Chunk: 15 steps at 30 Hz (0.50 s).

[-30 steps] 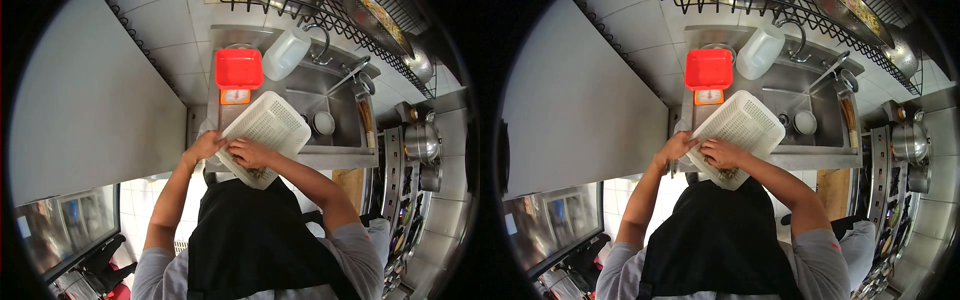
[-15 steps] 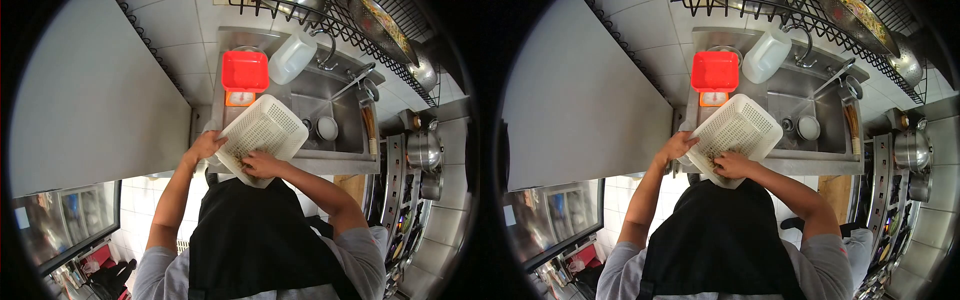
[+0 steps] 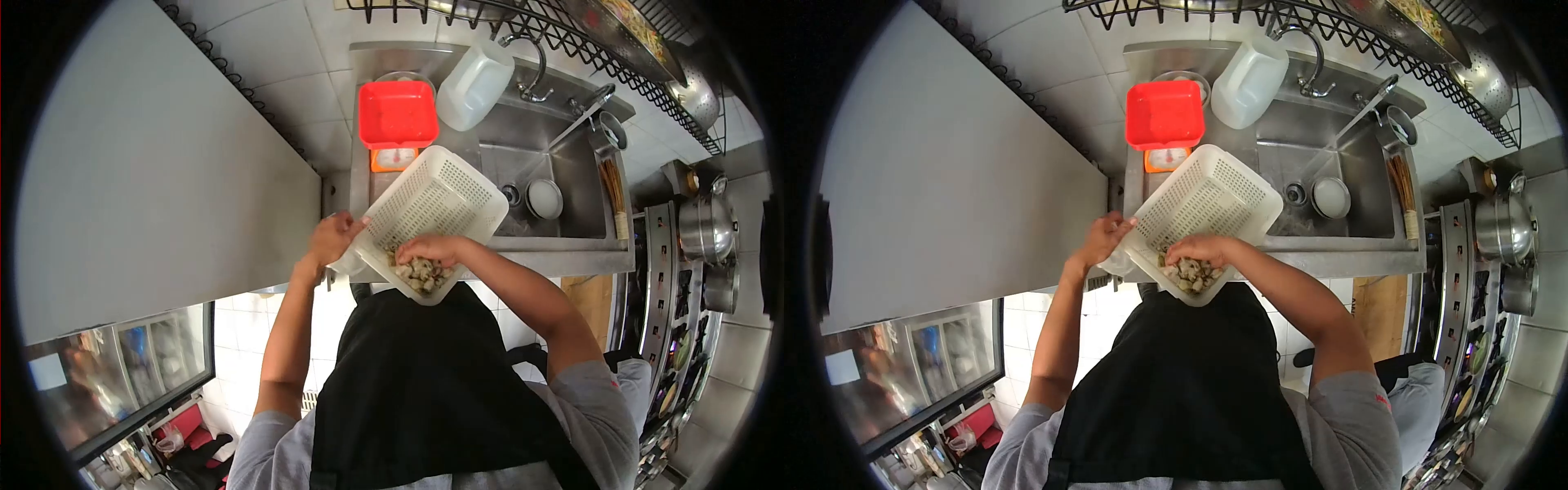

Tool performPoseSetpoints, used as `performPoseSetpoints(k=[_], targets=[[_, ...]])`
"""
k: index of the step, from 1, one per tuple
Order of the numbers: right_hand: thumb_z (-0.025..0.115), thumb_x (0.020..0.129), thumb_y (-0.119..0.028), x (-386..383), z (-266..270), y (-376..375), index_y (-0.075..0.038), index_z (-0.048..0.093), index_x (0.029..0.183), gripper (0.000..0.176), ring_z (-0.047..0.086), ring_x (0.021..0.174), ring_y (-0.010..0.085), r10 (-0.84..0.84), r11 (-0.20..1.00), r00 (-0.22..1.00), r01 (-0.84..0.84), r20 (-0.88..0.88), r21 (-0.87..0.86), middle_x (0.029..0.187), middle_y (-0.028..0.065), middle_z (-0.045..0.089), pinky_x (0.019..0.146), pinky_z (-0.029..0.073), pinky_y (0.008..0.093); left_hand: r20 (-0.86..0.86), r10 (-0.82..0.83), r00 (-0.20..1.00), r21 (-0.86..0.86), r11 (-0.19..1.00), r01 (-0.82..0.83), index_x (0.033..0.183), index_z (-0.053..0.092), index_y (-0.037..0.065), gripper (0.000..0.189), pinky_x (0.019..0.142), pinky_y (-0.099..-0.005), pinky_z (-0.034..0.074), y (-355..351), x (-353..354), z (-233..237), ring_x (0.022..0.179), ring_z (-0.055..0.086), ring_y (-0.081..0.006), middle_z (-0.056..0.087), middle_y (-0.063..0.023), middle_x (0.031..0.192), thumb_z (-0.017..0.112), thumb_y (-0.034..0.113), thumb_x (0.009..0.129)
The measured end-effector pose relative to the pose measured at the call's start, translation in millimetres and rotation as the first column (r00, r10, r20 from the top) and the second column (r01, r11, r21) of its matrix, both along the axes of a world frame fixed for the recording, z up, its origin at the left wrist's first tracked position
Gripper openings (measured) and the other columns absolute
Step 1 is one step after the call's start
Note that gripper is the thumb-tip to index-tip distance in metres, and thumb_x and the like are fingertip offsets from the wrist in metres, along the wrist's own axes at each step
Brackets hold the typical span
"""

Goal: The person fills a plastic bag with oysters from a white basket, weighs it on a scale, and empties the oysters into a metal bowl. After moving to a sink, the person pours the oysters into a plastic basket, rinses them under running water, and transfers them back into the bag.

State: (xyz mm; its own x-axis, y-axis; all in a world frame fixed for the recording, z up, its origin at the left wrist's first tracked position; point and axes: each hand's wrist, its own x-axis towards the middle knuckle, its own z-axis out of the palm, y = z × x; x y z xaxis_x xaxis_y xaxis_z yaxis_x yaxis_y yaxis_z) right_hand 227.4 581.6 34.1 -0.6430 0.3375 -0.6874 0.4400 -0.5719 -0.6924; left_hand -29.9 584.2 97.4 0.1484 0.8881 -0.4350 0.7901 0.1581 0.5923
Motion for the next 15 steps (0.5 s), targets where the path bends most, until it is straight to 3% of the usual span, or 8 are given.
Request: performPoseSetpoints(k=[2, 4, 7, 9, 11, 13, 14, 15], targets=[[0.064, 0.087, -0.033, 3, 2, 8, -0.008, 0.068, 0.107, 0.032, 0.063, 0.098, 0.0163, -0.031, 0.996, 0.994, 0.022, -0.103, -0.085, 0.105, 0.0063, 0.067, 0.085, 0.052, 0.0339, 0.032, 0.091, 0.995, 0.019, 0.996, -0.092, 0.105, 0.063, 0.000, 0.050, 0.077, -0.0411, 0.050, -4, -11, 33, 0.088, 0.066, -0.0311, 0.067, -0.0211, 0.089, 0.068, 0.047, 0.088], [0.062, 0.089, -0.031, 4, -6, 11, -0.007, 0.068, 0.103, 0.028, 0.064, 0.095, 0.0163, -0.218, 0.950, 0.952, 0.156, -0.215, -0.272, 0.104, 0.0065, 0.067, 0.084, 0.052, 0.0331, 0.413, 0.168, 0.895, -0.059, 0.986, -0.157, 0.108, 0.059, -0.001, 0.047, 0.068, -0.0335, 0.048, -7, -27, 64, 0.076, 0.060, -0.0169, 0.064, -0.0137, 0.083, 0.082, 0.029, 0.079], [0.061, 0.091, -0.030, 4, 0, 13, -0.007, 0.067, 0.100, 0.026, 0.066, 0.086, 0.0160, -0.347, 0.900, 0.915, 0.262, -0.207, -0.347, 0.096, 0.0044, 0.068, 0.075, 0.053, 0.0324, 0.392, 0.074, 0.917, 0.029, 0.995, -0.093, 0.116, 0.056, 0.000, 0.059, 0.065, -0.0279, 0.045, 0, -41, 89, 0.072, 0.050, -0.0095, 0.062, -0.0071, 0.084, 0.088, 0.017, 0.069], [0.062, 0.091, -0.031, 5, 1, 13, -0.007, 0.066, 0.100, 0.026, 0.066, 0.082, 0.0153, -0.437, 0.858, 0.869, 0.326, -0.232, -0.396, 0.092, 0.0039, 0.068, 0.067, 0.054, 0.0320, 0.460, -0.004, 0.888, 0.108, 0.993, -0.052, 0.118, 0.056, 0.001, 0.062, 0.066, -0.0274, 0.045, 1, -33, 99, 0.072, 0.049, -0.0100, 0.061, -0.0065, 0.087, 0.089, 0.018, 0.068], [0.062, 0.091, -0.032, 10, -1, 13, -0.008, 0.064, 0.101, 0.026, 0.066, 0.075, 0.0130, -0.624, 0.732, 0.766, 0.501, -0.157, -0.462, 0.087, 0.0033, 0.068, 0.048, 0.047, 0.0268, 0.521, -0.093, 0.849, 0.188, 0.982, -0.008, 0.120, 0.055, 0.002, 0.065, 0.068, -0.0269, 0.044, 3, -21, 109, 0.072, 0.048, -0.0106, 0.061, -0.0059, 0.091, 0.089, 0.018, 0.067], [0.061, 0.091, -0.031, 19, 6, 11, -0.007, 0.062, 0.101, 0.026, 0.065, 0.073, 0.0122, -0.708, 0.666, 0.677, 0.545, -0.201, -0.509, 0.087, 0.0040, 0.067, 0.044, 0.042, 0.0243, 0.374, -0.127, 0.919, 0.153, 0.985, 0.074, 0.123, 0.055, 0.003, 0.067, 0.071, -0.0261, 0.044, 5, -9, 118, 0.077, 0.050, -0.0101, 0.060, -0.0054, 0.101, 0.090, 0.017, 0.067], [0.061, 0.092, -0.031, 23, 10, 9, -0.007, 0.061, 0.101, 0.026, 0.064, 0.071, 0.0114, -0.779, 0.597, 0.581, 0.572, -0.237, -0.562, 0.086, 0.0048, 0.066, 0.039, 0.038, 0.0219, 0.375, -0.129, 0.918, 0.155, 0.985, 0.075, 0.123, 0.055, 0.003, 0.067, 0.071, -0.0261, 0.044, 5, -3, 117, 0.077, 0.050, -0.0101, 0.060, -0.0054, 0.101, 0.090, 0.017, 0.067], [0.061, 0.092, -0.031, 28, 13, 7, -0.007, 0.061, 0.101, 0.026, 0.064, 0.071, 0.0114, -0.779, 0.598, 0.580, 0.573, -0.238, -0.560, 0.086, 0.0048, 0.066, 0.039, 0.038, 0.0219, 0.507, -0.097, 0.856, 0.050, 0.995, 0.083, 0.122, 0.056, 0.003, 0.063, 0.072, -0.0266, 0.045, 5, 2, 115, 0.078, 0.050, -0.0102, 0.059, -0.0042, 0.101, 0.088, 0.016, 0.069]])
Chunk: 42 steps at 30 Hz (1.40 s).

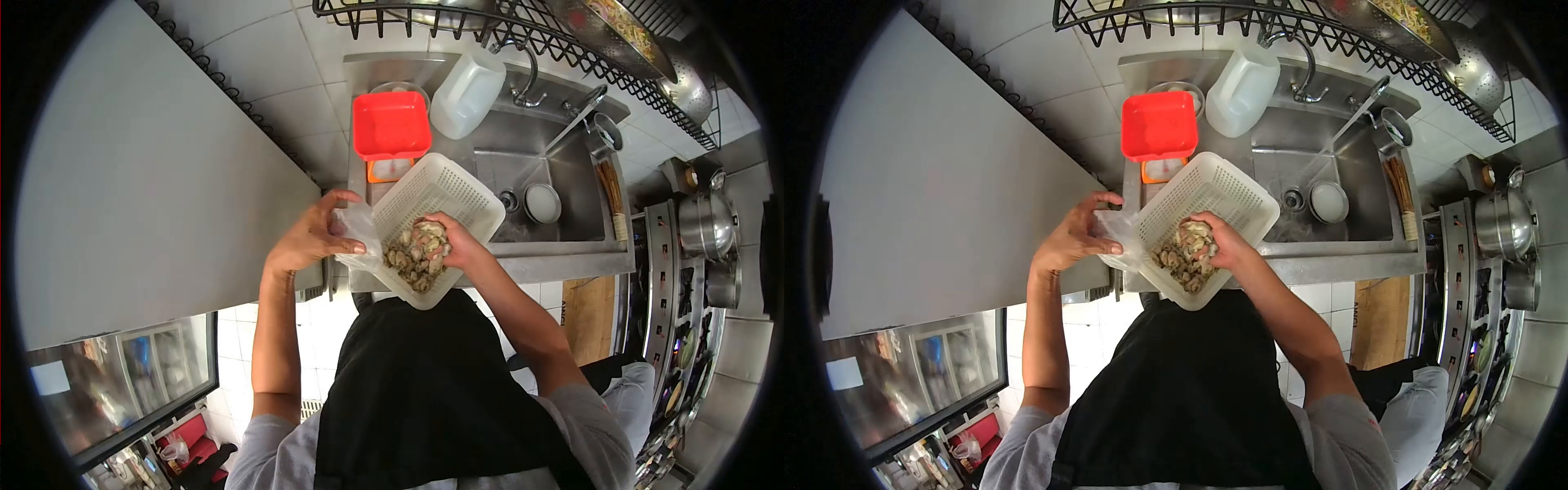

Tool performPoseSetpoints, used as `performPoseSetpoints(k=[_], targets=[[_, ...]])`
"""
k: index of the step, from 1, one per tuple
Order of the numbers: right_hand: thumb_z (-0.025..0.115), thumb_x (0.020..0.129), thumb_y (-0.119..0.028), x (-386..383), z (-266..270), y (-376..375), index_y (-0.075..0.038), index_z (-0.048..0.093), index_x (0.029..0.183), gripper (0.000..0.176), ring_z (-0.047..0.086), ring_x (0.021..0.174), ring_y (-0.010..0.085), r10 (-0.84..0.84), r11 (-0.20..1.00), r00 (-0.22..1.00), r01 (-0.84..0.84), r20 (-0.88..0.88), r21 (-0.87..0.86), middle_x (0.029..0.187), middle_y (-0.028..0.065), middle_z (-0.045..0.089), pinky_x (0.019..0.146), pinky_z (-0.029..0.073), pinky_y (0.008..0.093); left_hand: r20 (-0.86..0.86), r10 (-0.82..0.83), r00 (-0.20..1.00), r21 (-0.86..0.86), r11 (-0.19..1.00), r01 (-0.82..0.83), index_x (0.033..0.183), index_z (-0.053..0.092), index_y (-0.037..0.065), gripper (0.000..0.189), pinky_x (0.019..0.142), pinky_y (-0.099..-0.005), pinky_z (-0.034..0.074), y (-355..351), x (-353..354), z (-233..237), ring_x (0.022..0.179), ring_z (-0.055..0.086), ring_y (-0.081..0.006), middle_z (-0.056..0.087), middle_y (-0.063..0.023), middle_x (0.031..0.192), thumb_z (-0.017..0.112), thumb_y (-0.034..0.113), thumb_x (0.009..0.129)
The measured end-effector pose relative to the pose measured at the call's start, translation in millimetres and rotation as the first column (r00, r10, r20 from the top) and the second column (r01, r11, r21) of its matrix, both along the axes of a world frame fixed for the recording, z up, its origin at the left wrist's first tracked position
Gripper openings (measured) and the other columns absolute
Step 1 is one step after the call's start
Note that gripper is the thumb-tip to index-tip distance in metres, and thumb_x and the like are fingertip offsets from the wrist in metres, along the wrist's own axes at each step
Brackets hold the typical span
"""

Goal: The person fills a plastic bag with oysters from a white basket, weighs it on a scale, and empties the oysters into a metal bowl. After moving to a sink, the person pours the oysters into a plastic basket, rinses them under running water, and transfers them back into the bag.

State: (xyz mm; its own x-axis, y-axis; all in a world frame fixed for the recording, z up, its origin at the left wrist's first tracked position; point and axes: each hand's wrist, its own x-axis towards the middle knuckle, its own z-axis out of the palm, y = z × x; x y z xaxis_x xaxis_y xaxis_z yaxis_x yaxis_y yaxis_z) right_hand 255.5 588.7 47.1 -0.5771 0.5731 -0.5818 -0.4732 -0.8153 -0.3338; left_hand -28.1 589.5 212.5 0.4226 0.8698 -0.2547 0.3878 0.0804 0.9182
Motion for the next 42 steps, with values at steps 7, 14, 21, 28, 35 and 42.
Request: performPoseSetpoints(k=[7, 14, 21, 28, 35, 42], targets=[[0.059, 0.092, -0.031, 33, 45, -21, -0.004, 0.058, 0.104, 0.029, 0.059, 0.066, 0.0148, -0.217, 0.976, 0.962, 0.218, -0.165, -0.014, 0.086, 0.0077, 0.063, 0.038, 0.037, 0.0204, 0.086, 0.058, 0.995, -0.065, 0.997, -0.052, 0.113, 0.062, 0.000, 0.028, 0.066, -0.0296, 0.047, 20, 48, -48, 0.072, 0.056, -0.0118, 0.063, -0.0013, 0.085, 0.070, 0.012, 0.088], [0.057, 0.092, -0.031, 31, 85, -22, -0.006, 0.058, 0.103, 0.027, 0.058, 0.066, 0.0134, -0.141, 0.989, 0.962, 0.149, -0.233, 0.014, 0.085, 0.0077, 0.063, 0.039, 0.038, 0.0221, -0.062, 0.152, 0.986, 0.373, 0.920, -0.118, 0.081, 0.066, -0.004, 0.028, 0.056, -0.0381, 0.045, 34, 124, -96, 0.054, 0.058, -0.0233, 0.060, -0.0167, 0.061, 0.067, 0.022, 0.091], [0.048, 0.098, -0.025, 6, 23, -3, -0.004, 0.059, 0.105, 0.025, 0.061, 0.073, 0.0189, -0.329, 0.941, 0.894, 0.338, -0.305, -0.025, 0.088, 0.0079, 0.064, 0.055, 0.049, 0.0292, -0.020, 0.136, 0.990, 0.256, 0.958, -0.126, 0.080, 0.066, -0.003, 0.029, 0.056, -0.0425, 0.046, 20, 140, -80, 0.055, 0.060, -0.0351, 0.061, -0.0190, 0.061, 0.063, 0.023, 0.093], [0.045, 0.100, -0.020, -10, 23, 1, -0.004, 0.057, 0.112, 0.023, 0.059, 0.102, 0.0217, -0.521, 0.849, 0.850, 0.526, -0.077, 0.053, 0.108, 0.0076, 0.063, 0.098, 0.045, 0.0406, -0.129, 0.269, 0.955, 0.559, 0.815, -0.154, 0.093, 0.070, -0.002, 0.022, 0.060, -0.0414, 0.049, 10, 138, -89, 0.066, 0.064, -0.0389, 0.066, -0.0207, 0.074, 0.060, 0.018, 0.095], [0.051, 0.097, -0.015, 2, 91, -13, 0.002, 0.053, 0.123, 0.031, 0.056, 0.112, 0.0298, -0.388, 0.902, 0.920, 0.391, -0.056, 0.184, 0.120, 0.0147, 0.058, 0.104, 0.042, 0.0444, 0.041, 0.291, 0.956, 0.369, 0.884, -0.286, 0.091, 0.069, -0.001, 0.027, 0.056, -0.0382, 0.045, 24, 124, -79, 0.055, 0.057, -0.0252, 0.058, -0.0174, 0.062, 0.059, 0.023, 0.097], [0.054, 0.096, -0.014, 49, 120, -34, 0.005, 0.058, 0.116, 0.028, 0.061, 0.113, 0.0313, -0.247, 0.880, 0.967, 0.249, -0.059, 0.403, 0.119, 0.0191, 0.062, 0.102, 0.048, 0.0431, 0.287, 0.344, 0.894, 0.222, 0.884, -0.412, 0.084, 0.067, -0.002, 0.033, 0.052, -0.0270, 0.033, 36, 107, -35, 0.059, 0.039, -0.0049, 0.044, 0.0063, 0.060, 0.058, 0.026, 0.099]])
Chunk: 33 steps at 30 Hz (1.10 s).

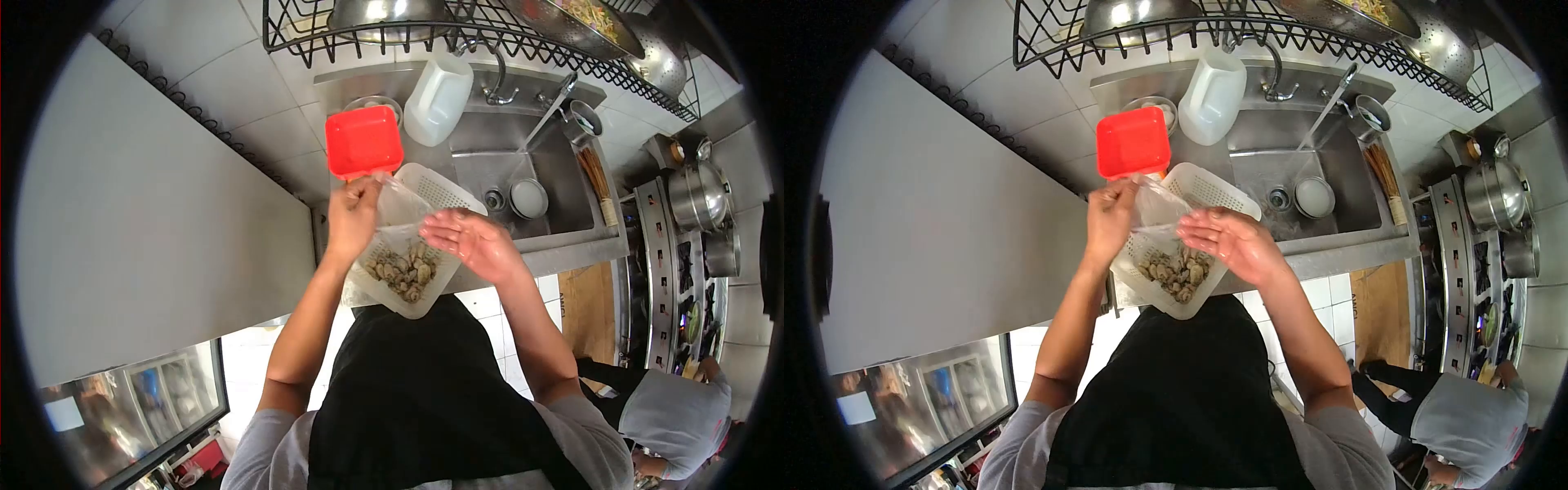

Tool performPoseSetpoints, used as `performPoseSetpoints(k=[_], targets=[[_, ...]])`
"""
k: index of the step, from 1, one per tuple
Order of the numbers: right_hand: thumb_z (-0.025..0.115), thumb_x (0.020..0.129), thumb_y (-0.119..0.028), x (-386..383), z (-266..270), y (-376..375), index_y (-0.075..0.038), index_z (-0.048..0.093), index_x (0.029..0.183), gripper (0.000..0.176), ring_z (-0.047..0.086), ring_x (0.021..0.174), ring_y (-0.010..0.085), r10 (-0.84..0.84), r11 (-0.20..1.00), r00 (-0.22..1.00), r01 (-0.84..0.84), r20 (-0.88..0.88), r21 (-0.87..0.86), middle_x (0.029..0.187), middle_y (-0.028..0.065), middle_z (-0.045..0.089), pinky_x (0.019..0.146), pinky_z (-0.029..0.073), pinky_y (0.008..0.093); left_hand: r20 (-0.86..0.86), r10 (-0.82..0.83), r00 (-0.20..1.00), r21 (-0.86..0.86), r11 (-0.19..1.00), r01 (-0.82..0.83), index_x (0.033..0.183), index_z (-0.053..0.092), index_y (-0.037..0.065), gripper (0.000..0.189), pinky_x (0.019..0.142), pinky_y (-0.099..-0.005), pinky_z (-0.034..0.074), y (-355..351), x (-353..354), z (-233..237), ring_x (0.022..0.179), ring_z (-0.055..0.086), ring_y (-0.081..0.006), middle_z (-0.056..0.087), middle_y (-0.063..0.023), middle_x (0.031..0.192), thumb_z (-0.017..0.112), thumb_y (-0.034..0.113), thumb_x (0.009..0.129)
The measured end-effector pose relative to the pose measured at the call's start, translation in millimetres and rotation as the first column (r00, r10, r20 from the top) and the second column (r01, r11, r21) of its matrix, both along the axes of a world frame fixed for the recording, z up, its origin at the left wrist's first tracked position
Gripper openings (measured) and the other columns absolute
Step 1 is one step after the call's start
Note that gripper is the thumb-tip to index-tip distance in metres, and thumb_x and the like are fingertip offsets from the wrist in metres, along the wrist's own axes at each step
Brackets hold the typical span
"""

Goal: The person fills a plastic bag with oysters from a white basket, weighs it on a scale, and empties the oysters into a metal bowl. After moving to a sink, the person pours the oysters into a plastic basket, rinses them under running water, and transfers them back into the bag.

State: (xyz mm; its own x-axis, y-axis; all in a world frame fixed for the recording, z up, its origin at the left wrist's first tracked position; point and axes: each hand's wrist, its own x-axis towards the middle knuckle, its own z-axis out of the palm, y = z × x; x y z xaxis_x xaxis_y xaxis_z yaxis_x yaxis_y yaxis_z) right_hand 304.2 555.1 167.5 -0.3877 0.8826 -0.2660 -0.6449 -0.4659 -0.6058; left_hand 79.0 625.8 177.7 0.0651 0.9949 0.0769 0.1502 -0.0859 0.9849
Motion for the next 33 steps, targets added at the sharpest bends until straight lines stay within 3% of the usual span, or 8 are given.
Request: performPoseSetpoints(k=[3, 5, 6, 8, 14, 16, 24, 33], targets=[[0.058, 0.094, -0.021, 1, -34, -4, 0.006, 0.060, 0.112, 0.032, 0.067, 0.100, 0.0317, 0.025, 0.999, 0.940, -0.036, 0.340, 0.026, 0.108, 0.0183, 0.068, 0.092, 0.054, 0.0408, 0.036, 0.086, 0.996, -0.113, 0.990, -0.081, 0.074, 0.064, 0.001, 0.037, 0.052, -0.0260, 0.030, 10, -11, 39, 0.059, 0.037, -0.0043, 0.045, 0.0071, 0.062, 0.060, 0.029, 0.098], [0.063, 0.091, -0.028, -10, -84, -3, 0.006, 0.060, 0.111, 0.039, 0.063, 0.108, 0.0321, -0.037, 0.874, 0.438, -0.421, 0.898, 0.242, 0.113, 0.0201, 0.064, 0.094, 0.051, 0.0439, 0.067, 0.106, 0.992, -0.124, 0.988, -0.097, 0.070, 0.061, 0.004, 0.038, 0.052, -0.0259, 0.029, 22, -17, 63, 0.058, 0.036, -0.0042, 0.044, 0.0073, 0.062, 0.060, 0.030, 0.098], [0.063, 0.091, -0.028, -17, -105, -4, 0.006, 0.060, 0.111, 0.039, 0.063, 0.108, 0.0321, -0.036, 0.876, 0.440, -0.418, 0.897, 0.240, 0.113, 0.0201, 0.064, 0.094, 0.051, 0.0439, 0.105, 0.129, 0.986, -0.128, 0.985, -0.115, 0.066, 0.058, 0.006, 0.040, 0.051, -0.0258, 0.028, 30, -17, 72, 0.057, 0.034, -0.0041, 0.044, 0.0075, 0.062, 0.061, 0.031, 0.097], [0.065, 0.088, -0.034, -37, -134, 1, 0.006, 0.059, 0.113, 0.047, 0.056, 0.117, 0.0335, -0.379, 0.728, -0.096, -0.645, 0.920, 0.232, 0.120, 0.0208, 0.058, 0.097, 0.047, 0.0482, 0.184, 0.115, 0.976, -0.059, 0.993, -0.106, 0.065, 0.057, 0.008, 0.040, 0.051, -0.0259, 0.027, 48, -17, 85, 0.056, 0.033, -0.0043, 0.043, 0.0076, 0.061, 0.061, 0.031, 0.097], [0.068, 0.082, -0.044, -77, -141, 4, 0.002, 0.060, 0.115, 0.058, 0.045, 0.124, 0.0398, -0.223, 0.737, -0.280, -0.675, 0.934, -0.027, 0.128, 0.0227, 0.048, 0.098, 0.044, 0.0504, 0.359, 0.129, 0.924, 0.107, 0.978, -0.179, 0.073, 0.066, 0.005, 0.035, 0.050, -0.0244, 0.027, 92, -8, 83, 0.055, 0.032, -0.0041, 0.043, 0.0084, 0.060, 0.060, 0.029, 0.098], [0.068, 0.082, -0.046, -82, -136, -3, 0.002, 0.060, 0.116, 0.059, 0.045, 0.123, 0.0405, -0.235, 0.715, -0.289, -0.698, 0.928, -0.036, 0.128, 0.0232, 0.047, 0.098, 0.044, 0.0512, 0.345, 0.154, 0.926, 0.175, 0.959, -0.225, 0.086, 0.072, 0.002, 0.031, 0.049, -0.0244, 0.028, 107, -11, 76, 0.054, 0.035, -0.0041, 0.046, 0.0067, 0.059, 0.059, 0.027, 0.099], [0.064, 0.085, -0.051, -82, -126, -24, -0.005, 0.061, 0.119, 0.057, 0.047, 0.123, 0.0392, -0.205, 0.580, -0.257, -0.809, 0.945, -0.094, 0.128, 0.0250, 0.047, 0.094, 0.046, 0.0527, 0.534, 0.132, 0.835, 0.111, 0.968, -0.223, 0.083, 0.069, 0.005, 0.030, 0.049, -0.0247, 0.030, 135, -9, 61, 0.053, 0.035, -0.0062, 0.044, 0.0052, 0.060, 0.057, 0.027, 0.100], [0.058, 0.089, -0.043, -82, -112, -24, -0.007, 0.064, 0.111, 0.043, 0.058, 0.110, 0.0388, 0.064, 0.480, -0.243, -0.843, 0.968, -0.243, 0.115, 0.0231, 0.059, 0.091, 0.047, 0.0484, 0.668, 0.057, 0.742, 0.108, 0.979, -0.173, 0.094, 0.070, 0.001, 0.032, 0.052, -0.0243, 0.043, 154, -10, 51, 0.052, 0.043, -0.0080, 0.052, 0.0006, 0.062, 0.054, 0.028, 0.102]])
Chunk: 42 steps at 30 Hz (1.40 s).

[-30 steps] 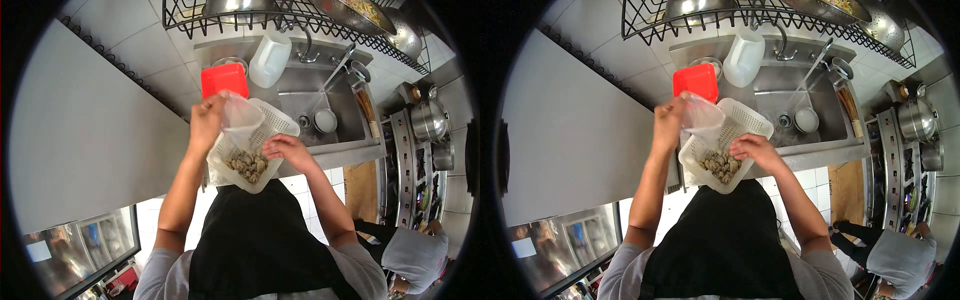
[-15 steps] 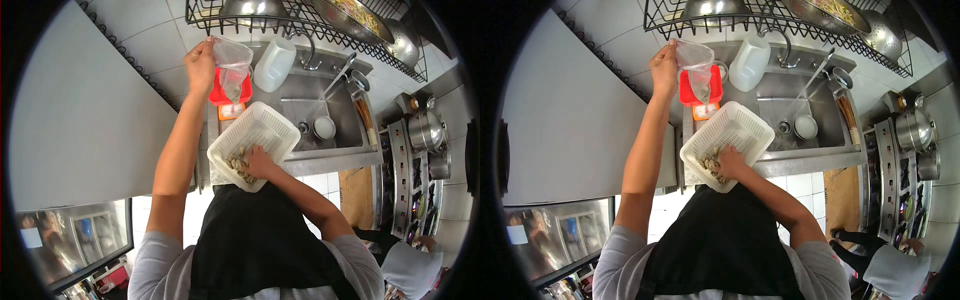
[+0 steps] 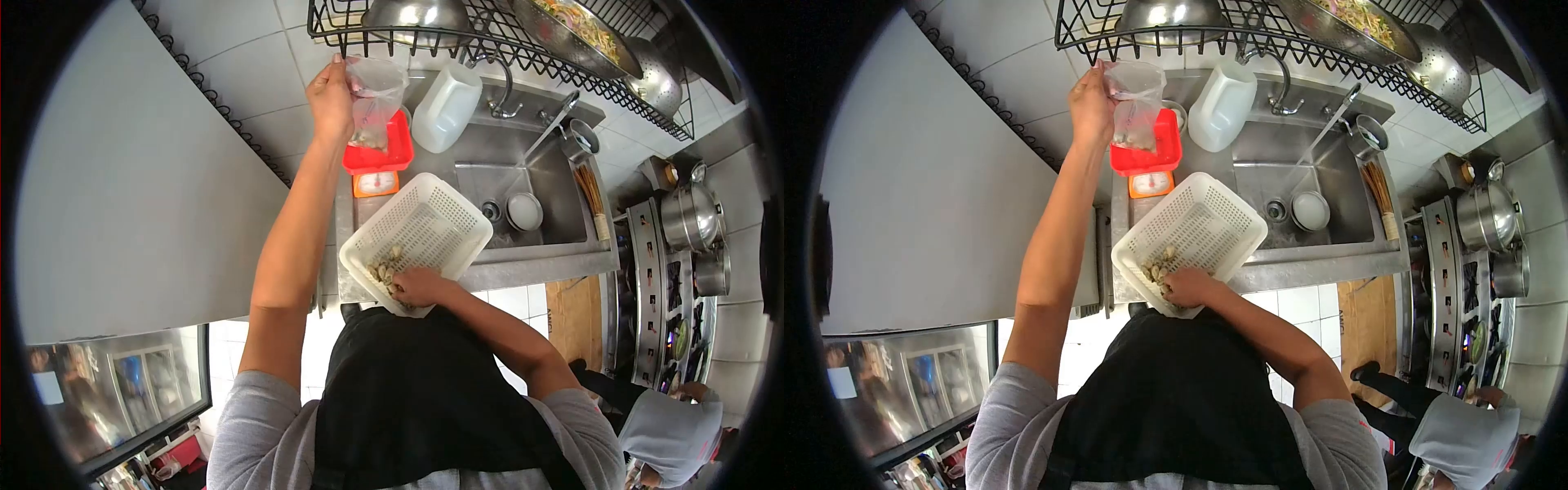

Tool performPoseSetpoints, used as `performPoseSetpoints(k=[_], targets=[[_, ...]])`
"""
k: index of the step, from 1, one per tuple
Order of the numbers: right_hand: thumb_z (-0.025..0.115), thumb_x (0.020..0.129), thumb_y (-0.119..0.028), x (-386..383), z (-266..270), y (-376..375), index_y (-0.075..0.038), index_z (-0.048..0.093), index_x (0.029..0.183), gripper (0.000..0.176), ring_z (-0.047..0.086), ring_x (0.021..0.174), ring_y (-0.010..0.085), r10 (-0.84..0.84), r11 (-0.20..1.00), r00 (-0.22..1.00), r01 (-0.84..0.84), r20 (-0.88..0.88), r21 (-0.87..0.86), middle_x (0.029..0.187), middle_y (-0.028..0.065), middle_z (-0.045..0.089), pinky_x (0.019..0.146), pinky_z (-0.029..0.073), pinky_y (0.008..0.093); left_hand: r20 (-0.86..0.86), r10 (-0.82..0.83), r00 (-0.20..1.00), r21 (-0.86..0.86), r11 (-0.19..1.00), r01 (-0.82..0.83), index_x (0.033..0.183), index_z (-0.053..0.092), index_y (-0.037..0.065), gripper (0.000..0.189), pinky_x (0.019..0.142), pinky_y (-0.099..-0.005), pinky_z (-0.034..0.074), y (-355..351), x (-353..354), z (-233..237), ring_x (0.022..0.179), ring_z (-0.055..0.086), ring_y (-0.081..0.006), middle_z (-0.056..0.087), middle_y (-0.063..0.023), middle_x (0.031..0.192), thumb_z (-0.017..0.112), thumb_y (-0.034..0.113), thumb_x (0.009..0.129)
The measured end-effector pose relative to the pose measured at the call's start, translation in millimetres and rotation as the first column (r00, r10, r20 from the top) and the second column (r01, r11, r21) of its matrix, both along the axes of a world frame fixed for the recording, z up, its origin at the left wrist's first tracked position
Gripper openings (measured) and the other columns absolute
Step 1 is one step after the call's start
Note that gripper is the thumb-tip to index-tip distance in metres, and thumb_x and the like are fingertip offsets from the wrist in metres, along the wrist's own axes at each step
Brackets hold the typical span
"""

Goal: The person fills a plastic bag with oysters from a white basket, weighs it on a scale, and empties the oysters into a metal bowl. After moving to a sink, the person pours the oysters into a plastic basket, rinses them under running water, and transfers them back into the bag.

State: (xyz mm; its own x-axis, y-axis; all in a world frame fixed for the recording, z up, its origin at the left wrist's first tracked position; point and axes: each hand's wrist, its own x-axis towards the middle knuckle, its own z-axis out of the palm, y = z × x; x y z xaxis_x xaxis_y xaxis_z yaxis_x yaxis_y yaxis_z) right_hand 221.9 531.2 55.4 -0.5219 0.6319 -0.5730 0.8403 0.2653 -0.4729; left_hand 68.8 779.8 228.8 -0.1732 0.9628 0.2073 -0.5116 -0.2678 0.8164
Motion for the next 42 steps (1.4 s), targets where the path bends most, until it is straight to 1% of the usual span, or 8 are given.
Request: performPoseSetpoints(k=[5, 8, 18, 21, 23, 28, 35, 42], targets=[[0.058, 0.088, -0.037, 7, -23, 3, -0.007, 0.059, 0.118, 0.043, 0.061, 0.103, 0.0344, 0.045, 0.999, 0.967, -0.046, -0.252, -0.001, 0.107, 0.0167, 0.063, 0.091, 0.047, 0.0432, -0.105, -0.057, 0.993, -0.034, 0.998, 0.054, 0.102, 0.067, -0.001, 0.029, 0.060, -0.0316, 0.051, -1, 2, -14, 0.063, 0.056, -0.0134, 0.058, -0.0038, 0.069, 0.053, 0.024, 0.102], [0.065, 0.083, -0.037, 8, -6, 12, -0.007, 0.058, 0.123, 0.050, 0.060, 0.109, 0.0297, -0.080, 0.954, 0.957, -0.006, -0.277, -0.298, 0.111, 0.0164, 0.063, 0.090, 0.048, 0.0394, -0.261, -0.038, 0.965, -0.045, 0.999, 0.027, 0.096, 0.069, 0.000, 0.025, 0.054, -0.0284, 0.052, -7, 1, -17, 0.060, 0.060, -0.0122, 0.062, -0.0046, 0.069, 0.057, 0.021, 0.100], [0.074, 0.078, -0.037, 4, 3, 26, -0.006, 0.053, 0.134, 0.067, 0.063, 0.102, 0.0244, -0.250, 0.845, 0.933, 0.079, -0.260, -0.530, 0.116, 0.0126, 0.063, 0.081, 0.053, 0.0360, -0.477, -0.129, 0.870, -0.109, 0.990, 0.087, 0.104, 0.069, -0.001, 0.023, 0.059, -0.0280, 0.052, -15, -4, -7, 0.065, 0.058, -0.0117, 0.061, -0.0034, 0.074, 0.059, 0.020, 0.098], [0.076, 0.078, -0.039, 6, -1, 29, -0.006, 0.051, 0.138, 0.073, 0.061, 0.106, 0.0252, -0.278, 0.774, 0.926, 0.058, -0.256, -0.631, 0.121, 0.0127, 0.061, 0.081, 0.054, 0.0365, -0.449, -0.069, 0.891, -0.007, 0.997, 0.074, 0.101, 0.068, -0.001, 0.020, 0.059, -0.0309, 0.053, 1, 2, 6, 0.064, 0.058, -0.0134, 0.060, -0.0038, 0.075, 0.057, 0.016, 0.098], [0.078, 0.077, -0.039, 6, -2, 30, -0.004, 0.047, 0.142, 0.080, 0.060, 0.109, 0.0237, -0.288, 0.748, 0.920, 0.043, -0.266, -0.662, 0.124, 0.0132, 0.060, 0.079, 0.055, 0.0362, -0.229, -0.082, 0.970, 0.017, 0.996, 0.088, 0.096, 0.068, 0.000, 0.021, 0.053, -0.0294, 0.049, 13, 5, 12, 0.055, 0.056, -0.0129, 0.060, -0.0044, 0.065, 0.056, 0.016, 0.099], [0.079, 0.076, -0.035, 8, 2, 27, -0.002, 0.048, 0.142, 0.080, 0.061, 0.107, 0.0229, -0.327, 0.826, 0.900, 0.125, -0.286, -0.550, 0.123, 0.0144, 0.060, 0.078, 0.056, 0.0363, -0.226, -0.028, 0.974, -0.051, 0.999, 0.017, 0.097, 0.068, 0.000, 0.024, 0.052, -0.0291, 0.049, 19, 6, 16, 0.052, 0.055, -0.0137, 0.059, -0.0044, 0.064, 0.055, 0.019, 0.101], [0.080, 0.075, -0.027, 11, 8, 27, -0.001, 0.050, 0.140, 0.075, 0.062, 0.099, 0.0191, -0.534, 0.759, 0.765, 0.244, -0.361, -0.604, 0.114, 0.0104, 0.064, 0.075, 0.054, 0.0335, -0.074, -0.222, 0.972, -0.085, 0.973, 0.216, 0.104, 0.066, -0.001, 0.024, 0.061, -0.0262, 0.044, 12, 7, 0, 0.062, 0.049, -0.0105, 0.053, 0.0002, 0.069, 0.056, 0.020, 0.101], [0.076, 0.081, -0.023, 8, -1, 31, 0.002, 0.049, 0.139, 0.069, 0.064, 0.094, 0.0173, -0.529, 0.745, 0.760, 0.204, -0.377, -0.635, 0.112, 0.0120, 0.065, 0.067, 0.056, 0.0301, 0.051, -0.310, 0.950, -0.030, 0.950, 0.311, 0.108, 0.065, -0.002, 0.021, 0.061, -0.0252, 0.041, 23, 0, -10, 0.062, 0.045, -0.0093, 0.050, 0.0026, 0.070, 0.056, 0.015, 0.100]])
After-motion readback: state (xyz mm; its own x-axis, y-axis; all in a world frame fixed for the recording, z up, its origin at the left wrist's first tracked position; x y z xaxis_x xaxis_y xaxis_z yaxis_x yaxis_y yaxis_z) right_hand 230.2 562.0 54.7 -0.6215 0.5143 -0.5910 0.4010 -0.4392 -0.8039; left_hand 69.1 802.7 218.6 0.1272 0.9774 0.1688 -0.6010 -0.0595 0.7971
